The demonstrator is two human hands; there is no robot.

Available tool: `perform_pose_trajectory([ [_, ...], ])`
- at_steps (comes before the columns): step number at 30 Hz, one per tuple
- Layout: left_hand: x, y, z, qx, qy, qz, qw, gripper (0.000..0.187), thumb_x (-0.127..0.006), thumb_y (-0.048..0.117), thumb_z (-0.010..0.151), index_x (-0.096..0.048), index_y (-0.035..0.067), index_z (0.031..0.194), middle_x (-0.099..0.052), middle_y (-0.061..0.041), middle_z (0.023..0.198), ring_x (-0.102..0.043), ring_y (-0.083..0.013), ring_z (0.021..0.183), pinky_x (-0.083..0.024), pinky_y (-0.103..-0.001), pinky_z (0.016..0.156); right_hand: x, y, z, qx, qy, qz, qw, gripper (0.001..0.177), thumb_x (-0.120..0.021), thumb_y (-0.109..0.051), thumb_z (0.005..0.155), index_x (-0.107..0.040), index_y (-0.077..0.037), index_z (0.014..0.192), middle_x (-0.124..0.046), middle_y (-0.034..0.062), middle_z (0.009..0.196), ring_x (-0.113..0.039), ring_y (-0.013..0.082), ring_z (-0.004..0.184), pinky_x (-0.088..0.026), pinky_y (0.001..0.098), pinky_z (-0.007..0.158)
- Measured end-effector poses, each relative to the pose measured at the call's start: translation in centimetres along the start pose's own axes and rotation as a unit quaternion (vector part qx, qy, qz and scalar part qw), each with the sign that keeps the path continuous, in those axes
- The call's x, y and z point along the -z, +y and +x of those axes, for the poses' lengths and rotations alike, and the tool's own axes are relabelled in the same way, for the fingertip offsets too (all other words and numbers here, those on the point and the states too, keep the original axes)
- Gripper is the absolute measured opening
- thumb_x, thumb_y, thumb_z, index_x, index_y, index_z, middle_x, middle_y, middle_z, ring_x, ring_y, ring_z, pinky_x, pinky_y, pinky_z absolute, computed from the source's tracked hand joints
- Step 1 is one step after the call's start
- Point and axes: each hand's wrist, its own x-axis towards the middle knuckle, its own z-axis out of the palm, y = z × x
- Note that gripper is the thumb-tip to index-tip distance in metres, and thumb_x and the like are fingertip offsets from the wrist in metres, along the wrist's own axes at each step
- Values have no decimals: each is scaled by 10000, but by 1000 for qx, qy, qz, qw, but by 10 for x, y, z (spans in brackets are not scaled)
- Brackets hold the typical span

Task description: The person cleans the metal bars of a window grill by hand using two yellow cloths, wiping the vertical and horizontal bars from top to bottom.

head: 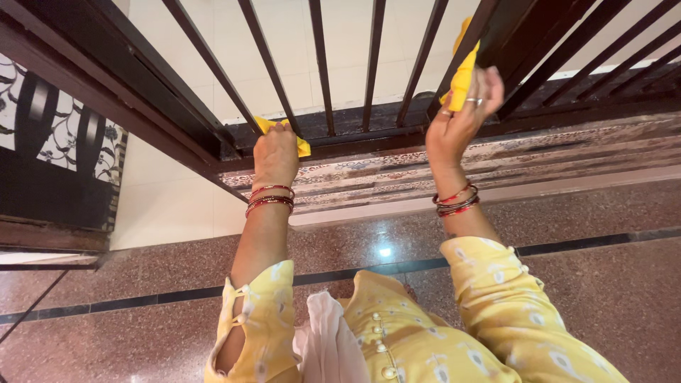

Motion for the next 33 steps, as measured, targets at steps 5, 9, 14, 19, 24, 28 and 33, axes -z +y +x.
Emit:
perform_pose_trajectory([
  [5,-2,-1,0,5,1,0,1000,203,-573,43,962,-689,-43,1104,-706,-210,1078,-723,-359,923,-616,-422,758,-4,11,-38,-144,-99,129,976,281,-502,56,996,-575,106,1263,-570,267,1336,-662,390,1100,-544,438,945],
  [9,-2,-2,2,11,0,3,1000,207,-537,80,1022,-689,-47,1085,-711,-214,1049,-729,-377,880,-617,-436,733,6,36,-67,-170,-245,74,952,319,-505,114,888,-630,90,1180,-673,254,1049,-709,417,959,-561,456,865],
  [14,-3,-4,1,0,16,-2,1000,205,-545,65,996,-690,-44,1092,-712,-214,1050,-729,-378,872,-614,-446,718,22,35,-97,-174,-171,107,964,489,-483,156,853,-613,70,1317,-702,235,1178,-723,366,1081,-575,436,953],
  [19,-5,-4,0,-5,13,0,1000,207,-541,60,999,-685,-50,1098,-708,-212,1064,-726,-369,900,-615,-439,734,18,6,-120,-56,-194,56,978,525,-541,145,882,-594,31,1391,-608,249,1414,-552,407,1368,-412,488,1198],
  [24,-5,-3,0,-1,26,-14,1000,229,-552,37,971,-674,-55,1140,-702,-220,1107,-716,-368,958,-612,-437,773,-6,-24,-103,69,-362,-76,926,558,-617,41,892,-556,40,1447,-487,282,1516,-360,413,1498,-158,548,1295],
  [28,-11,-3,0,-16,50,-4,999,269,-590,13,897,-676,-62,1142,-704,-226,1121,-708,-344,1036,-609,-409,833,-28,-69,-86,103,-475,-51,872,472,-654,-187,930,-598,-39,1375,-518,256,1398,-371,398,1420,-186,570,1223],
  [33,-15,-3,0,-6,54,-24,998,269,-631,7,872,-679,-55,1130,-702,-233,1136,-694,-338,1080,-604,-393,859,-46,-129,-81,143,-531,19,835,511,-628,-407,931,-634,-69,1314,-560,257,1248,-447,430,1279,-247,607,1104],
])
